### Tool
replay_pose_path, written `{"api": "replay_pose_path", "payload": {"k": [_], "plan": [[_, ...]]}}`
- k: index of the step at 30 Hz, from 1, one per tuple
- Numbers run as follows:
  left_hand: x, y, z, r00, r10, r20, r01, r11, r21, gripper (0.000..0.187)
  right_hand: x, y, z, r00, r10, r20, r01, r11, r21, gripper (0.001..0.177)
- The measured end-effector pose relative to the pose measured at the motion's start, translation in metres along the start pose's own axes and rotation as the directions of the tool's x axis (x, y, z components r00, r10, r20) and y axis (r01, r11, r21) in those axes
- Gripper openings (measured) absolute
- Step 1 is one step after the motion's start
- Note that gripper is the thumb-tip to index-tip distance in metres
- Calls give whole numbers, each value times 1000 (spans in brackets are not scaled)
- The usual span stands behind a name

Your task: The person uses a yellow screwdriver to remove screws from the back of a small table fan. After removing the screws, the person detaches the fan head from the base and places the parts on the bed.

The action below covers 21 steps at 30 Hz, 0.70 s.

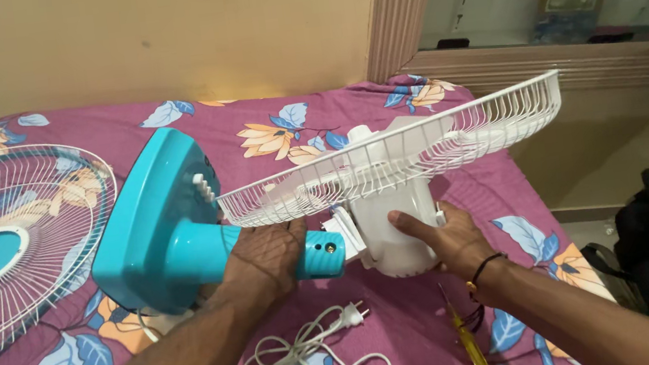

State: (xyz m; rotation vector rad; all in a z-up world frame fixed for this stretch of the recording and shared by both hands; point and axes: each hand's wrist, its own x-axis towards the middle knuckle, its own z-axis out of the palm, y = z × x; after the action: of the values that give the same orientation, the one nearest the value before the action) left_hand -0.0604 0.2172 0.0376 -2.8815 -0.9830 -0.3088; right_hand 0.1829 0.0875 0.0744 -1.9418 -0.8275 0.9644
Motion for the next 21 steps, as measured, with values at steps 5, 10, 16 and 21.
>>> {"api": "replay_pose_path", "payload": {"k": [5, 10, 16, 21], "plan": [[-4, -9, -6, 991, 69, 115, -76, 995, 58, 42, -3, 10, 8, 998, -2, 62, -2, 998, 70, 89], [-9, -14, -21, 976, 58, 211, -43, 996, -72, 61, 4, 19, 8, 993, -10, 115, 7, 1000, 27, 86], [-12, -10, -24, 978, 55, 199, -41, 996, -76, 58, 5, 24, 5, 935, -261, 240, 280, 959, -52, 83], [-4, -14, -24, 954, 71, 291, -48, 995, -87, 65, -4, 22, 15, 980, -181, 87, 177, 983, 43, 82]]}}
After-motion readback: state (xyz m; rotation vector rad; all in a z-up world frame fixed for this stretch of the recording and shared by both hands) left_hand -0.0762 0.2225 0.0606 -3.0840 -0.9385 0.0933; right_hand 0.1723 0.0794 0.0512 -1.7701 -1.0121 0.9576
